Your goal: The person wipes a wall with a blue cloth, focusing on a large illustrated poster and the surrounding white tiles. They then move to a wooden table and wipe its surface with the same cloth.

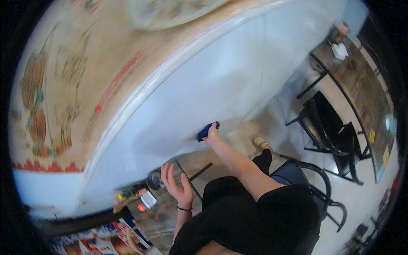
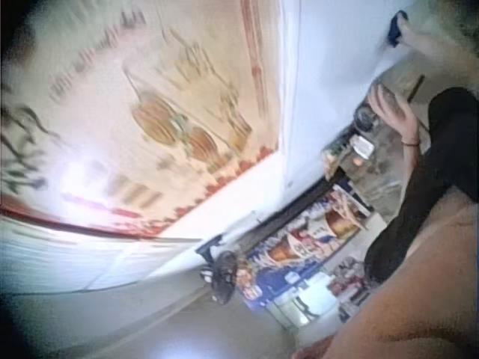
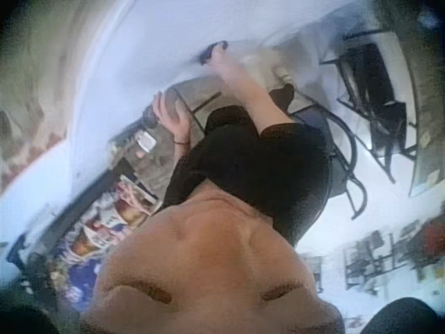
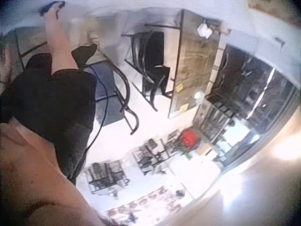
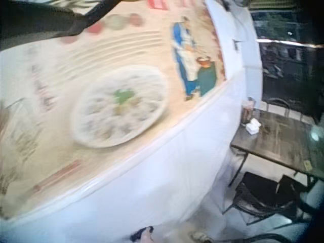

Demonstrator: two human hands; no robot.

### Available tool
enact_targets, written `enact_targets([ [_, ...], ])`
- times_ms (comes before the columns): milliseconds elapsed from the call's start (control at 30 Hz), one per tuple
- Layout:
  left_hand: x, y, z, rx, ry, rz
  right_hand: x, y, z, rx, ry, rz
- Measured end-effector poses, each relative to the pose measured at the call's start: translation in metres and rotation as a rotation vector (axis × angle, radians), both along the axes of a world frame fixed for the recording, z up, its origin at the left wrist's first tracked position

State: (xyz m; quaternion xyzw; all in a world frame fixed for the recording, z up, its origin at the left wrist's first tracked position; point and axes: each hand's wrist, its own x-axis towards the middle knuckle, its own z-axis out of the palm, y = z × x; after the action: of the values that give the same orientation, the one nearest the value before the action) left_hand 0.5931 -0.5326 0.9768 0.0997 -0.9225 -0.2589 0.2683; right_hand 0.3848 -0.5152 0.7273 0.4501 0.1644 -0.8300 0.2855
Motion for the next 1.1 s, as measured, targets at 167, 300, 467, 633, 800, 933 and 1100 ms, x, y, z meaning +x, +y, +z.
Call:
enact_targets([
  [167,0.034,-0.025,0.002,0.088,0.141,0.140,0.025,-0.005,0.047,0.279,0.736,0.357],
  [300,0.063,-0.027,-0.013,0.152,0.223,0.400,-0.034,0.064,0.143,0.740,1.074,0.674],
  [467,0.091,-0.030,-0.051,0.292,0.204,0.528,-0.059,0.109,0.231,-0.023,0.872,-0.005],
  [633,0.112,-0.031,-0.048,0.251,0.172,0.667,-0.003,0.042,0.232,1.093,1.557,-0.067],
  [800,0.132,-0.030,-0.051,0.238,0.193,0.765,-0.007,0.027,0.174,1.688,1.875,0.094],
  [933,0.153,-0.024,-0.051,0.232,0.151,0.838,-0.001,0.006,0.135,1.985,2.386,0.112],
  [1100,0.183,-0.016,-0.049,0.221,0.133,0.986,0.022,-0.027,0.137,1.348,2.851,1.028],
])
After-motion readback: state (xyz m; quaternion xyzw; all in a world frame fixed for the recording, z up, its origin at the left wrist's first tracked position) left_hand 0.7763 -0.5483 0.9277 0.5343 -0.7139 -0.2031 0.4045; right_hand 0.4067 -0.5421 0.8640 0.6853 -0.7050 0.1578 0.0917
